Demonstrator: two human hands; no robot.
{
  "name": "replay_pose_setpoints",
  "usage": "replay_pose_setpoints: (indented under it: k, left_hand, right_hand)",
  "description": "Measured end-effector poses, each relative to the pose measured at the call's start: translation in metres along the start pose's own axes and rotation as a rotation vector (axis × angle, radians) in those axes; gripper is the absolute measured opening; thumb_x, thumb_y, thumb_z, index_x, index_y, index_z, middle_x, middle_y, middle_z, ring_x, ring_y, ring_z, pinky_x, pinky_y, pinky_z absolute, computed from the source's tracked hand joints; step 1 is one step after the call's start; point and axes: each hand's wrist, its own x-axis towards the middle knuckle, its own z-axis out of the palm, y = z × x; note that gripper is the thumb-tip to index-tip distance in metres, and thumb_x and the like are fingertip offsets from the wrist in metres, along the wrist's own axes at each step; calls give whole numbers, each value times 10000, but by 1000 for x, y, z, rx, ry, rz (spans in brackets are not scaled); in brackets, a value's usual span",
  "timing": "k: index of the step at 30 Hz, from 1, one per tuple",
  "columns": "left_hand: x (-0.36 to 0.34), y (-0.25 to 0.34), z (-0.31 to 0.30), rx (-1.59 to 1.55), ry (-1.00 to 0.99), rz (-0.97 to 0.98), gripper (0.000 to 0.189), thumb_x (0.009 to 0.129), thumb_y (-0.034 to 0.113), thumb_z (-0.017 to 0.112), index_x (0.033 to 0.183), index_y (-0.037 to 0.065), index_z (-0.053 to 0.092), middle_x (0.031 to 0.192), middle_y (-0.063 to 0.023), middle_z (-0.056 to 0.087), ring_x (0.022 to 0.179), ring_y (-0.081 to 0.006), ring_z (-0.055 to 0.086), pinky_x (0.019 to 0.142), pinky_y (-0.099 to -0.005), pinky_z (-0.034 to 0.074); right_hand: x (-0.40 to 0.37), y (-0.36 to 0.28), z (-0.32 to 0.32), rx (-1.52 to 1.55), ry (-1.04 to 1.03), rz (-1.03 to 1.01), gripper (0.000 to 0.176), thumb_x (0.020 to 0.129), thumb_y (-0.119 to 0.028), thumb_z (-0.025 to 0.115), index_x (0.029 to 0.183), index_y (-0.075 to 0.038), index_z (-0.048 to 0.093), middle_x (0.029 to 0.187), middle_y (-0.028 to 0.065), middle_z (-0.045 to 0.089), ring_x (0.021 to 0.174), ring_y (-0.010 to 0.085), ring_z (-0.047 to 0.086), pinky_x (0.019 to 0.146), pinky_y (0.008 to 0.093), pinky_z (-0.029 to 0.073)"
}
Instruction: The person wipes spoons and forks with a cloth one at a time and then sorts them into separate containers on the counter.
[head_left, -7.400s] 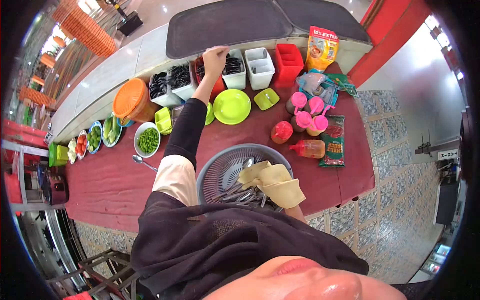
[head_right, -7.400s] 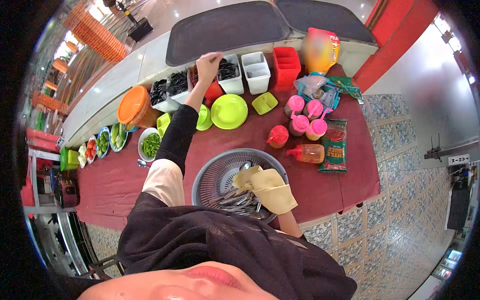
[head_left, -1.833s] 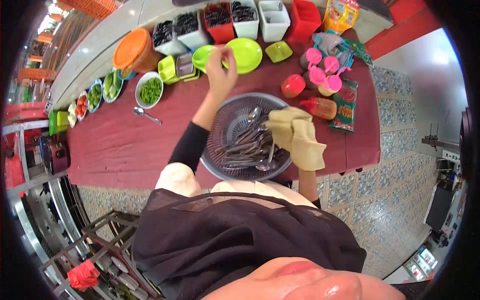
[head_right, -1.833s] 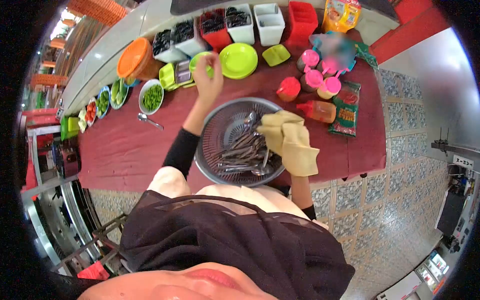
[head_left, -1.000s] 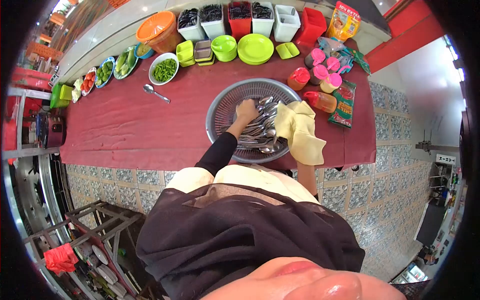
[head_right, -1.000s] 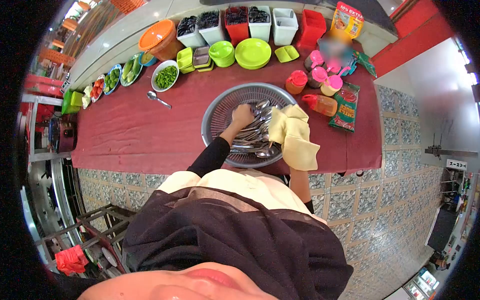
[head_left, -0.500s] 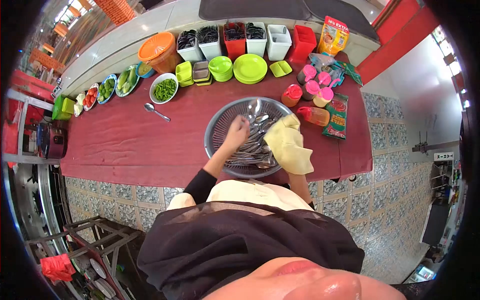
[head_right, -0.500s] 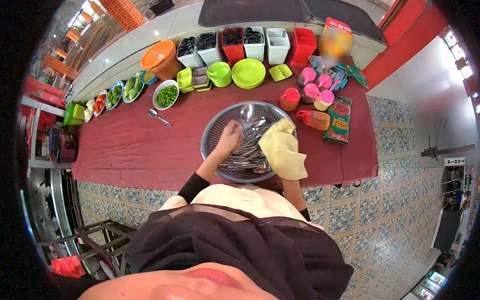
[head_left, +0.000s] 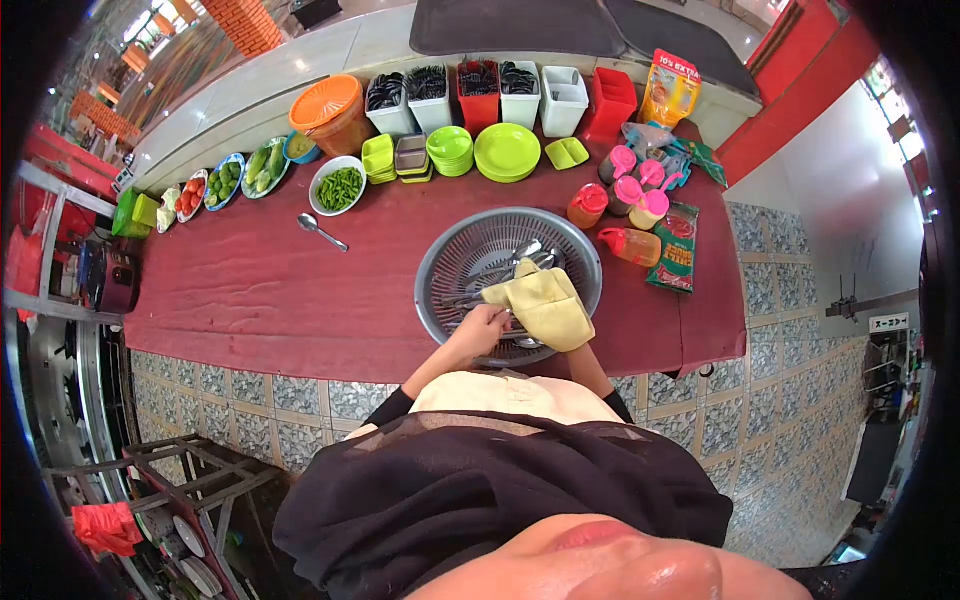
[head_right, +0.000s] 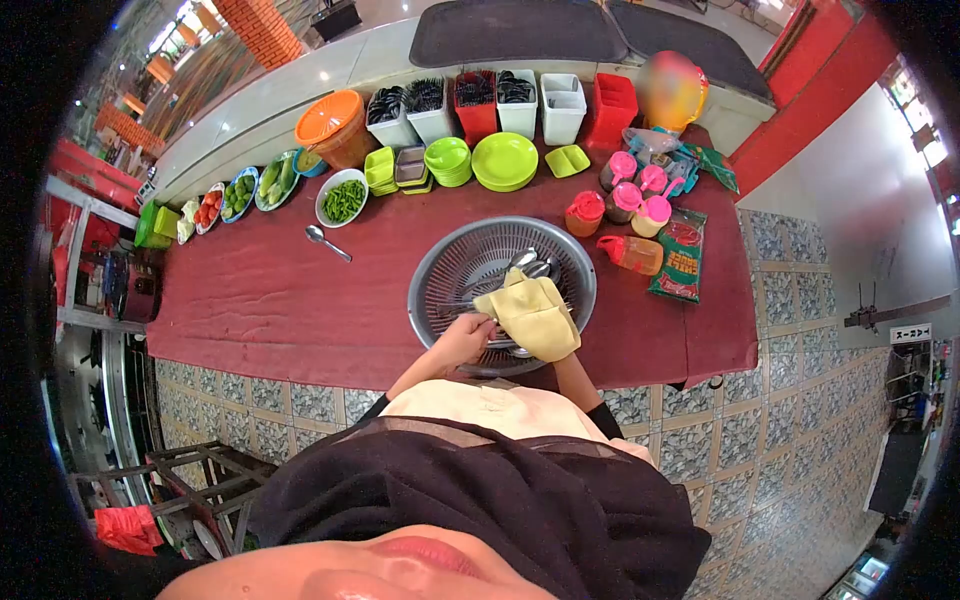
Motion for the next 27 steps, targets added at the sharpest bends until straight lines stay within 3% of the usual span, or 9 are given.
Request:
replay_pose_setpoints:
  k: [4, 9, 13, 17, 18, 21, 22, 25, 27]
  left_hand:
    - [-3, -6, -14, 377, 31, 249, 244, 895, 110, 418, 700, 1, 516, 519, 28, 392, 461, -49, 344, 413, -225, 266]
    - [-18, 10, -14, 253, 10, 263, 230, 872, 97, 441, 684, -7, 522, 520, 9, 404, 489, -66, 365, 442, -249, 291]
    - [-7, 1, 5, 294, 209, 349, 201, 849, 100, 455, 735, -45, 537, 595, -110, 533, 562, -176, 490, 551, -321, 397]
    - [-1, 7, 16, 92, 279, 271, 205, 862, 78, 432, 726, -41, 529, 621, -115, 540, 569, -183, 499, 559, -328, 406]
    - [4, 5, 21, -25, 326, 350, 210, 871, 68, 423, 720, -29, 531, 602, -84, 527, 541, -165, 471, 527, -298, 389]
    - [-6, 18, 24, -282, 270, 221, 218, 884, 77, 423, 723, -18, 535, 593, -46, 510, 542, -127, 455, 502, -259, 362]
    - [-1, 10, 24, -323, 264, 290, 217, 891, 86, 427, 731, -10, 538, 593, -17, 487, 486, -101, 418, 454, -245, 321]
    - [-7, 13, 13, -670, 24, 173, 235, 892, 105, 438, 732, -18, 558, 566, -36, 508, 437, -113, 445, 427, -267, 340]
    - [-4, 21, 5, -99, 232, 365, 238, 882, 123, 465, 724, -20, 571, 550, -53, 530, 422, -113, 471, 420, -259, 360]
  right_hand:
    - [13, -9, -17, 550, 6, 237, 435, 838, -261, 533, 1231, -93, 446, 1209, 77, 500, 1116, 231, 468, 972, 354, 351]
    - [28, -28, -38, 722, 51, 339, 439, 849, -249, 525, 1243, -83, 429, 1216, 79, 496, 1117, 223, 469, 969, 350, 358]
    - [38, -48, -43, 672, 81, 379, 442, 857, -240, 519, 1253, -74, 416, 1221, 81, 492, 1119, 216, 469, 968, 346, 364]
    - [49, -71, -50, 573, 58, 417, 445, 865, -231, 513, 1263, -66, 402, 1226, 83, 488, 1120, 210, 470, 966, 342, 370]
    - [51, -77, -54, 544, 48, 425, 446, 867, -229, 512, 1266, -63, 399, 1227, 84, 487, 1120, 208, 470, 965, 341, 372]
    - [57, -91, -65, 455, -21, 449, 448, 873, -222, 507, 1273, -57, 389, 1231, 85, 484, 1121, 203, 471, 964, 339, 376]
    - [59, -95, -68, 410, -46, 434, 449, 875, -220, 506, 1276, -55, 386, 1232, 85, 483, 1121, 202, 471, 963, 338, 377]
    - [57, -86, -64, 298, -152, 467, 456, 915, -274, 432, 1304, -50, 353, 1279, 102, 441, 1145, 200, 453, 948, 329, 395]
    - [54, -77, -64, 9, -175, 303, 448, 917, -277, 420, 1303, -60, 351, 1282, 94, 434, 1132, 202, 460, 948, 337, 389]
